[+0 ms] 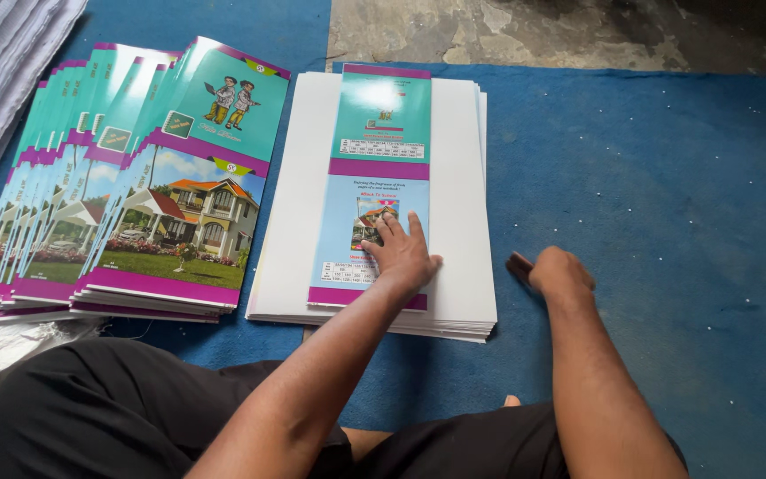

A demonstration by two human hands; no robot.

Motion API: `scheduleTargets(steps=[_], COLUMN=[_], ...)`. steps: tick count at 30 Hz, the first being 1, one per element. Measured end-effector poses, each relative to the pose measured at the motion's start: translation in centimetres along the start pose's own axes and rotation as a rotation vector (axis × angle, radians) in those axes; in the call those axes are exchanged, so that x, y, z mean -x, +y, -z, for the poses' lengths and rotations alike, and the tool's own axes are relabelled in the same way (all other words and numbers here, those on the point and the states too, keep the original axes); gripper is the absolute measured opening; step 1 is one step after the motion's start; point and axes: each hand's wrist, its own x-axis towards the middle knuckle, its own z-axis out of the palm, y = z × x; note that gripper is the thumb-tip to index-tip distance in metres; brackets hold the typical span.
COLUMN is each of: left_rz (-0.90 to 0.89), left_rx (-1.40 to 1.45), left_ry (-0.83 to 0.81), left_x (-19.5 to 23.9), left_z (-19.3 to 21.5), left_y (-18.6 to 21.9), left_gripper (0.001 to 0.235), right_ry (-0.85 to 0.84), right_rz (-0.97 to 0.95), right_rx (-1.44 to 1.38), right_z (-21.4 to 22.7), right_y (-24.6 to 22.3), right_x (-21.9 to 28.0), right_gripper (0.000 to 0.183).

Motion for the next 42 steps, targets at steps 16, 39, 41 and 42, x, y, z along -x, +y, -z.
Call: scheduleTargets(steps=[16,39,41,42], left_rz=[-0.045,-0.157,-0.118,-0.117], left_rx=[-0.174,-0.061,-0.019,-0.010], left_ry=[0.188,0.482,0.440,0.458], left_x=[-1.4,4.4,5.0,5.3], left_z=[-2.4,12.1,13.9,14.6], left_y=[-4.7,-16.5,-17.2,-17.4], left_gripper=[0.056,0.033,0.036,0.035], right_ry=[-0.077,-0.066,-0.059,-0.054], right_rz=[0.175,0.232,0.235,0.231], right_rx=[0.016,-0.032,-0.024,-0.017], right_z=[-2.5,-2.9,-3.3,-3.6], right_y=[-4.3,-4.0,-4.1,-4.1], right_x=[2.1,3.6,3.1,2.9], right_gripper=[0.061,0.056,0.056,0.056])
